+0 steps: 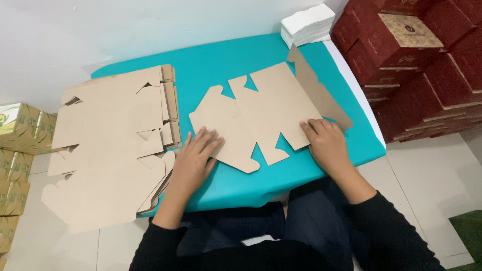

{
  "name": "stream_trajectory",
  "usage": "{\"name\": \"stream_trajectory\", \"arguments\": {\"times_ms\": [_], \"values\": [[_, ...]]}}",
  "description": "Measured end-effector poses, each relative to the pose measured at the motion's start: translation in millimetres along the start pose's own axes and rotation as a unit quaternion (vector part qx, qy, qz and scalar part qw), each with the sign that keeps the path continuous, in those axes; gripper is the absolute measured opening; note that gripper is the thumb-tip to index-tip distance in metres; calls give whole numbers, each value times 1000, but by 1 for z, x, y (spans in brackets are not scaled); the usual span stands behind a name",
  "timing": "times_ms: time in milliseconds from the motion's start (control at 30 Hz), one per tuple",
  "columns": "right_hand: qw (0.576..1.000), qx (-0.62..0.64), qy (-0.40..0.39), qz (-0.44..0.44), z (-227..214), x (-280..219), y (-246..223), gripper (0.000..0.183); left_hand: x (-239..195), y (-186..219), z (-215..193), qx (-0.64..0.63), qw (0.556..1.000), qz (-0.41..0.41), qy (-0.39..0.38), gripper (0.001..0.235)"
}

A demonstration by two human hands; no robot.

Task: The person assembles a flat-packed cardboard box by folding the sides and tucking the flaps into place. They then place a white tissue paper inside the box and close the lid.

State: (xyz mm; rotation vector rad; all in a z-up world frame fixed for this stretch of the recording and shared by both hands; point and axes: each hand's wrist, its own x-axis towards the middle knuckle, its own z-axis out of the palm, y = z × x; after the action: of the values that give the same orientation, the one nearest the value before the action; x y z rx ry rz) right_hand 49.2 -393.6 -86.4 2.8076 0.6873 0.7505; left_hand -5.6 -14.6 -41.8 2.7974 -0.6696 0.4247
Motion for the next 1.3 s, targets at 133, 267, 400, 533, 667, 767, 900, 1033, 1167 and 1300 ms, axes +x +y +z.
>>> {"name": "stream_trajectory", "arguments": {"times_ms": [133, 267, 400, 533, 667, 767, 900, 1033, 1167, 1300], "values": [[999, -7, -37, -2, -13, 2, -1, 45, -5, 8, 12, -27, 1000, -12, 8, 45], [977, 87, -195, 17, -68, 24, -4, 53, -7, 5, 18, -67, 997, -31, 6, 43], [930, 130, -340, 45, -99, 52, -7, 75, -4, 1, 19, -75, 997, -25, 12, 43], [937, 207, -278, 30, -86, 83, -22, 54, -3, 1, 18, -94, 995, -28, 12, 42], [934, 285, -190, -101, -37, 106, -39, 38, -2, 0, 15, -113, 993, -27, -2, 39], [928, 305, -149, -154, -21, 118, -51, 36, 1, -4, 20, -110, 994, -22, -10, 37], [901, 397, -88, -154, -8, 111, -58, 38, 2, -2, 22, -96, 995, -30, 4, 36], [866, 461, -125, -149, -25, 110, -58, 38, -7, 0, 28, -65, 995, -70, 29, 33], [885, 406, -133, -186, -18, 110, -67, 35, -9, 9, 23, -56, 992, -91, 73, 24], [885, 407, -99, -204, -17, 106, -70, 22, -10, 14, 15, -69, 989, -108, 78, 21]]}}
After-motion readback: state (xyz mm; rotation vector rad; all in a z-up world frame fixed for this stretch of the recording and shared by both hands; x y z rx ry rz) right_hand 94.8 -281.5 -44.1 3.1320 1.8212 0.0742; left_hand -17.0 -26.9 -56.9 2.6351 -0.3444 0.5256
